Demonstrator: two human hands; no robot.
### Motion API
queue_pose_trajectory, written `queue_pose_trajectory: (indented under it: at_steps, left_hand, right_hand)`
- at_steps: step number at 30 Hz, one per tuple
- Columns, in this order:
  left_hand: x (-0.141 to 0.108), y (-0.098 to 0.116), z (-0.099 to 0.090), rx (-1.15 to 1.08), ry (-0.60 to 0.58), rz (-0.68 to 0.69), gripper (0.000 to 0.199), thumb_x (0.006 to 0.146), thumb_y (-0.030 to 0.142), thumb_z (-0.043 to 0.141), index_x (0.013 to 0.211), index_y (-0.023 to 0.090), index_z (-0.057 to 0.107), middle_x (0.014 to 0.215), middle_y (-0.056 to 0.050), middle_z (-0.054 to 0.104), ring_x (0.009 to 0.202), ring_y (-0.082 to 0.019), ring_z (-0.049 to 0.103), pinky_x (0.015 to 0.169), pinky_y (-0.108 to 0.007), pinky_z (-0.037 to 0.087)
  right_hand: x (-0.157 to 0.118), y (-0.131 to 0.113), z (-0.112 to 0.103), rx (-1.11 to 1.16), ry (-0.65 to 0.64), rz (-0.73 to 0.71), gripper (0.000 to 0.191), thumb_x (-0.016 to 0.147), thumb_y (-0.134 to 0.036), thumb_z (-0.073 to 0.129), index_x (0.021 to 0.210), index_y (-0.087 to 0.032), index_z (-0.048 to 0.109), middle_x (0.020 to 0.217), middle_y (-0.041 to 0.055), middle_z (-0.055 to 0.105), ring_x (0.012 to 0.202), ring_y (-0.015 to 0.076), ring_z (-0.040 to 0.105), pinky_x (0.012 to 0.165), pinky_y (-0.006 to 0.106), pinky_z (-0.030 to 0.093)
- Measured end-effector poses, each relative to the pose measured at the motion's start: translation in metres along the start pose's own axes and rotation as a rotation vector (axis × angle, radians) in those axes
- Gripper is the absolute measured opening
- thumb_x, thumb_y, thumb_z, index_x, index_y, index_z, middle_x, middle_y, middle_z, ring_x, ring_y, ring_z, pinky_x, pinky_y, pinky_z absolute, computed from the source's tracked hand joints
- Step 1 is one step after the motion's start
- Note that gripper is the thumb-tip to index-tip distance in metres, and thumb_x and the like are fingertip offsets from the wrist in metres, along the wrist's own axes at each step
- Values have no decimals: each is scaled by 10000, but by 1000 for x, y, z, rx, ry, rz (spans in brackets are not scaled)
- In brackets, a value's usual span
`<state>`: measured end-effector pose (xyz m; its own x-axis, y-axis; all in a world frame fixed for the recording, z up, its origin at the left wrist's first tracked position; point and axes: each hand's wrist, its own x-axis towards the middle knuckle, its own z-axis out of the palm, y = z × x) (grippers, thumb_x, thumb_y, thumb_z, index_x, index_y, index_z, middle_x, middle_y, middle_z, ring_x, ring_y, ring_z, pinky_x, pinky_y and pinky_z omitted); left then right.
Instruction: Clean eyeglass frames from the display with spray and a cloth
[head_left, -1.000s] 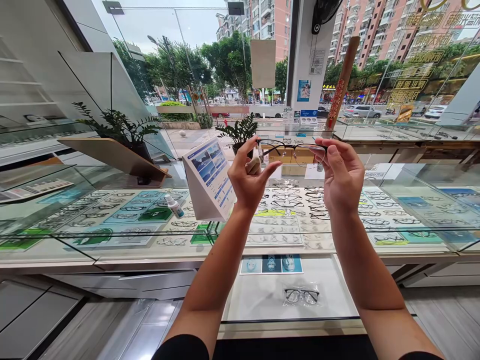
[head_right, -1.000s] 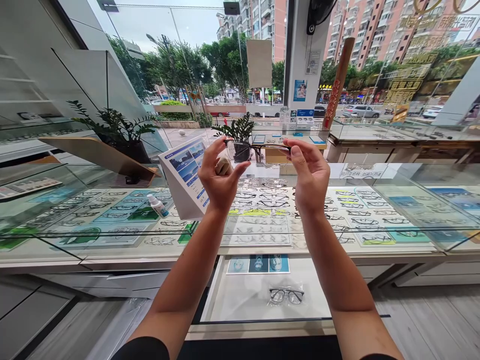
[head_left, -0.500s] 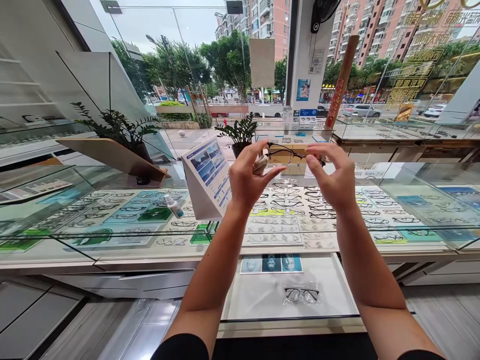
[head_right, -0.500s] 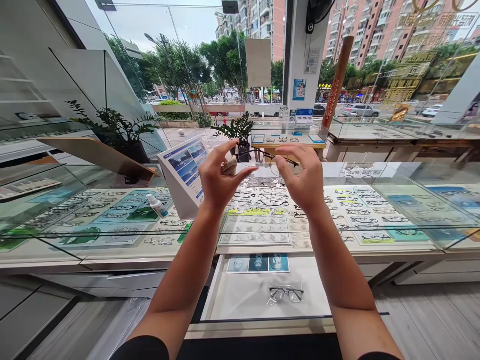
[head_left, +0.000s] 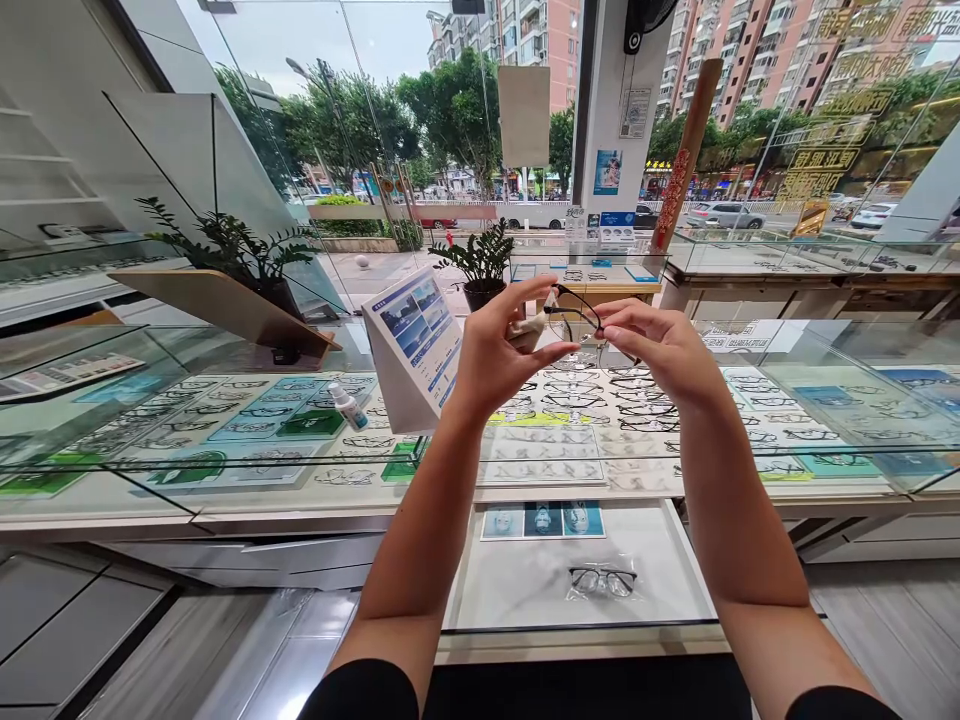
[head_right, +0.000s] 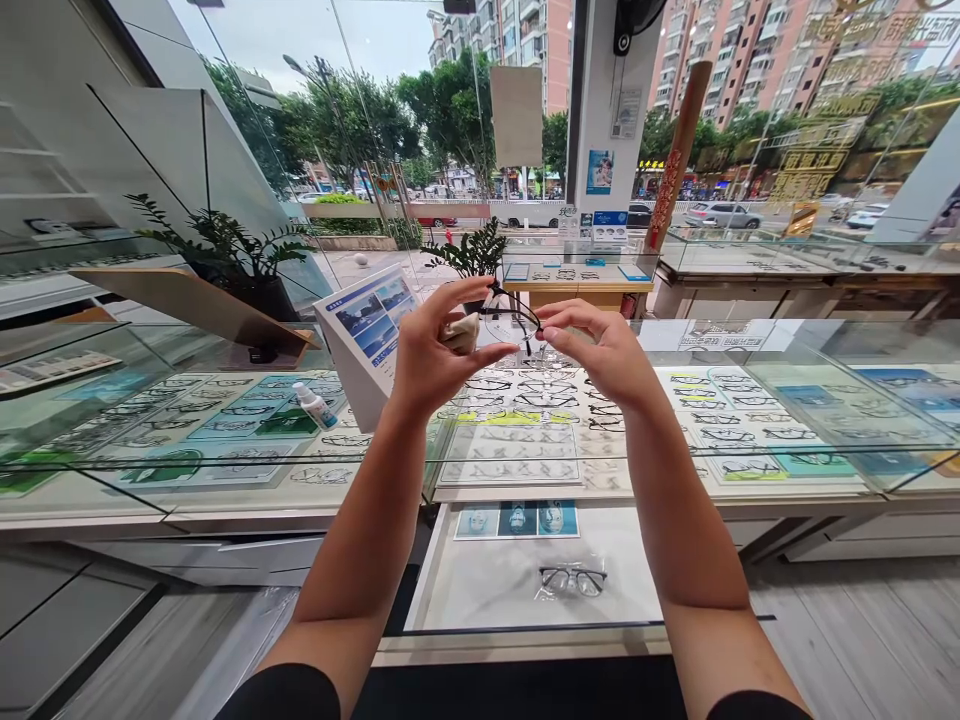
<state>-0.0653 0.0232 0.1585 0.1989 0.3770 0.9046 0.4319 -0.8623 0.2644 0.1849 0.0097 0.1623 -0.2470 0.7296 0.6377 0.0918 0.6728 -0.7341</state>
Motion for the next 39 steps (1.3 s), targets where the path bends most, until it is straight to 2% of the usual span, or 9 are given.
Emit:
queue_pose_trajectory:
  at_steps: [6,13,18,21,24,29,31,35,39]
  left_hand:
    - [0,-13,2,-143,-58,-28,860,748,737,913,1416,253,666,1429,-157,741,1271,-314,755,1009,-421,657]
    - [-2,-26,5,-168,-89,-44,852,756,705,928,1409,248,626,1446,-158,720,1269,-303,753,1012,-394,653]
    - [-2,-27,11,-130,-92,-47,836,800,724,886,1431,253,604,1449,-167,714,1283,-301,743,1004,-396,647]
    - [-2,-24,15,-94,-49,-55,849,858,705,849,1523,280,535,1449,-169,716,1247,-289,747,942,-387,646]
    - [-1,-20,14,-68,-11,-118,785,935,666,783,1571,316,484,1372,-135,754,1041,-231,769,785,-329,625]
    - [1,-9,4,-18,51,-143,669,985,657,711,1542,344,514,1328,-90,768,868,-178,723,663,-306,568]
    - [3,-3,-1,-5,61,-145,665,987,666,701,1543,357,510,1330,-84,768,843,-179,710,648,-326,561]
    - [5,9,-9,-22,70,-141,582,1010,648,677,1498,367,530,1302,-72,773,818,-179,699,628,-347,549]
    - [8,18,-15,-68,76,-132,533,991,625,719,1425,349,578,1272,-71,770,823,-187,702,622,-360,557]
  right_hand:
    - [3,1,5,128,-40,129,324,811,-585,914,843,-266,865,1339,78,801,1167,283,739,1088,504,562]
    - [7,12,8,124,-45,176,399,770,-638,930,896,-262,888,1009,73,861,1070,280,748,1074,481,551]
    - [8,15,10,103,-4,141,403,772,-636,934,885,-252,889,961,68,867,973,253,762,1007,459,594]
    - [11,24,10,143,52,125,374,782,-598,940,925,-256,890,1022,69,881,1036,252,790,1065,464,600]
    - [17,40,4,234,204,155,303,782,-509,958,946,-266,878,1043,45,882,1063,234,809,1123,437,596]
    - [28,74,-16,490,393,327,93,842,-217,897,821,-185,813,896,40,837,948,172,825,973,286,652]
    - [31,85,-23,581,454,451,109,915,-138,801,812,-164,776,837,41,813,893,154,822,913,263,669]
    - [36,104,-30,700,527,687,202,1032,-92,626,883,-161,743,834,40,821,819,113,798,843,220,670]
    - [45,128,-34,656,578,811,213,1057,-134,626,876,-168,734,742,6,785,697,109,742,632,220,616]
